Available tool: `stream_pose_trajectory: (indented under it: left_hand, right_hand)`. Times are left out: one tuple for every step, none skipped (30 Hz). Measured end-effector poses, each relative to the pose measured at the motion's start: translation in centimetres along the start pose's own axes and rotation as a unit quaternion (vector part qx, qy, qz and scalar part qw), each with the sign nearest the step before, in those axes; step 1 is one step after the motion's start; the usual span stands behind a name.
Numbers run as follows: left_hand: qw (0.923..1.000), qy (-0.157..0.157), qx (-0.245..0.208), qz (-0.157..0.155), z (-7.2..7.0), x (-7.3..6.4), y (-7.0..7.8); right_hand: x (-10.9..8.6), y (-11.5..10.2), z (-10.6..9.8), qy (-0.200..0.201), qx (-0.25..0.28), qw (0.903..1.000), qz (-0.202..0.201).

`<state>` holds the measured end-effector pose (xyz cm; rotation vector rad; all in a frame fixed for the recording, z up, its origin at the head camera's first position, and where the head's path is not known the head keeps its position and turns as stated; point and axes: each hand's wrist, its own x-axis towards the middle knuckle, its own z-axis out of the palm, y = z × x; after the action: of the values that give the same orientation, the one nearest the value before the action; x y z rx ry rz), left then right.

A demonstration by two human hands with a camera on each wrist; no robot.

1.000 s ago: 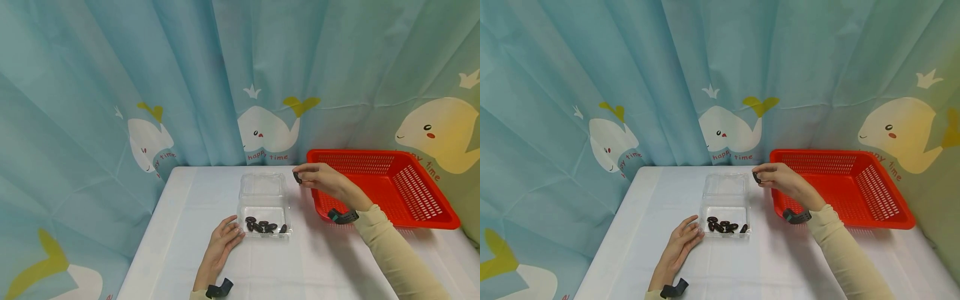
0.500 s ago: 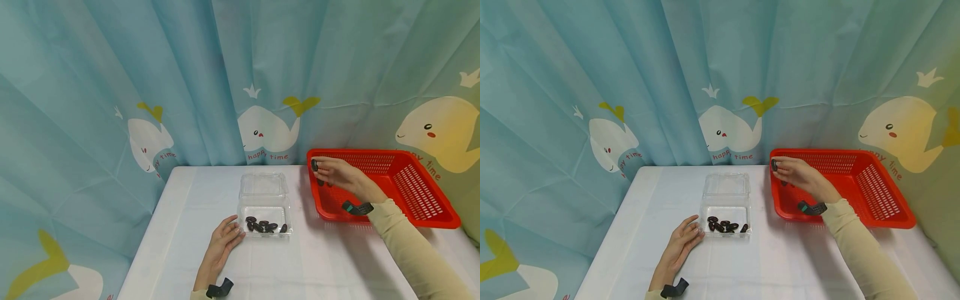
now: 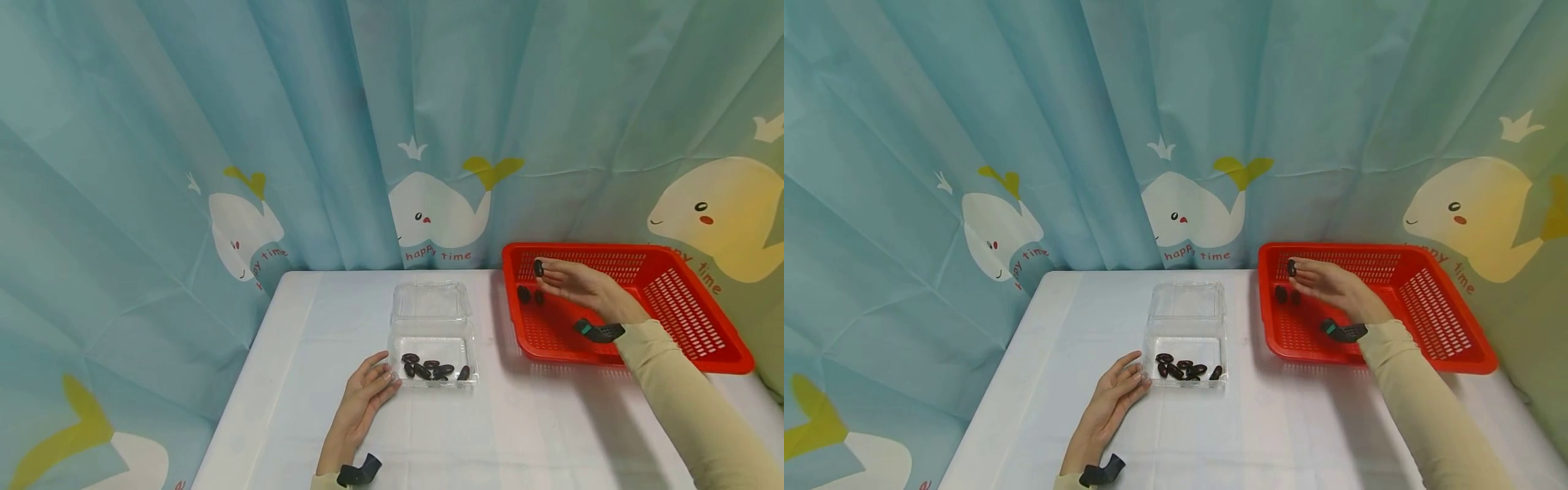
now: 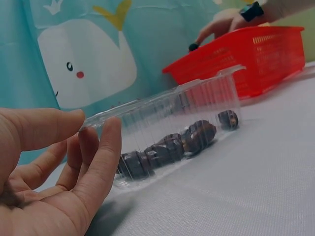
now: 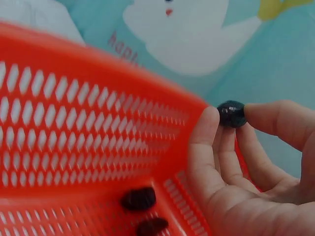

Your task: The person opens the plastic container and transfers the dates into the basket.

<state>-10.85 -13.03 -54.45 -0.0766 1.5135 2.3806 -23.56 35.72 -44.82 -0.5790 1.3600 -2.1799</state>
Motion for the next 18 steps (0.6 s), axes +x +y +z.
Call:
stream_pose_trajectory:
  left_hand:
    - [1.0000, -0.001, 0.000, 0.000, 0.0, 0.0, 0.0]
    - [1.0000, -0.001, 0.000, 0.000, 0.0, 0.0, 0.0]
    - [1.0000, -0.002, -0.001, 0.000, 0.0, 0.0, 0.0]
    - [1.0000, -0.002, -0.003, -0.001, 0.0, 0.1, -0.1]
    - [1.0000, -0.002, -0.005, -0.002, 0.0, 0.1, -0.1]
    - [1.0000, -0.002, -0.007, -0.003, 0.0, 0.1, -0.1]
    - [1.0000, -0.001, -0.008, -0.004, -0.1, 0.1, -0.1]
    - [0.9999, 0.000, -0.011, -0.005, -0.1, 0.0, -0.1]
    - [0.9999, -0.001, -0.011, -0.006, -0.1, 0.0, -0.1]
    - [0.9999, 0.000, -0.011, -0.006, -0.1, 0.0, -0.1]
    - [0.9999, 0.001, -0.012, -0.007, -0.1, 0.0, -0.1]
    - [0.9999, 0.001, -0.010, -0.007, -0.1, 0.0, -0.1]
    - [0.9999, 0.001, -0.009, -0.007, 0.0, 0.0, 0.0]
    - [0.9999, 0.000, -0.009, -0.007, 0.0, 0.0, 0.0]
    - [1.0000, -0.001, -0.007, -0.007, 0.0, 0.0, 0.0]
    - [0.9999, -0.001, -0.008, -0.008, 0.0, 0.0, 0.1]
    - [0.9999, -0.001, -0.008, -0.009, 0.0, 0.0, 0.1]
    - [0.9999, -0.002, -0.007, -0.009, 0.0, 0.0, 0.1]
  right_hand:
    - [0.0, -0.2, -0.1, 0.037, 0.037, 0.9982, 0.029]
    - [0.1, -0.4, -0.2, 0.074, 0.050, 0.9946, 0.052]
    - [0.1, -0.5, -0.3, 0.107, 0.051, 0.9905, 0.070]
    - [0.1, -0.7, -0.4, 0.131, 0.045, 0.9869, 0.083]
    - [0.2, -0.8, -0.5, 0.161, 0.055, 0.9802, 0.101]
    - [0.3, -0.9, -0.6, 0.182, 0.046, 0.9752, 0.117]
    - [0.5, -1.0, -0.7, 0.204, 0.048, 0.9686, 0.133]
    - [0.7, -1.1, -0.7, 0.224, 0.042, 0.9620, 0.149]
    - [0.9, -1.1, -0.8, 0.241, 0.049, 0.9559, 0.161]
    - [1.1, -1.1, -0.8, 0.255, 0.061, 0.9494, 0.174]
    - [1.2, -1.1, -1.0, 0.261, 0.066, 0.9459, 0.181]
    - [1.4, -1.1, -1.2, 0.265, 0.067, 0.9430, 0.189]
    - [1.5, -1.0, -1.4, 0.267, 0.071, 0.9412, 0.195]
    - [1.6, -0.9, -1.6, 0.266, 0.074, 0.9400, 0.200]
    - [1.6, -0.7, -2.0, 0.264, 0.080, 0.9391, 0.206]
    - [1.7, -0.6, -2.3, 0.262, 0.079, 0.9382, 0.213]
    - [1.7, -0.5, -2.6, 0.258, 0.077, 0.9377, 0.220]
    - [1.7, -0.4, -2.8, 0.257, 0.073, 0.9357, 0.230]
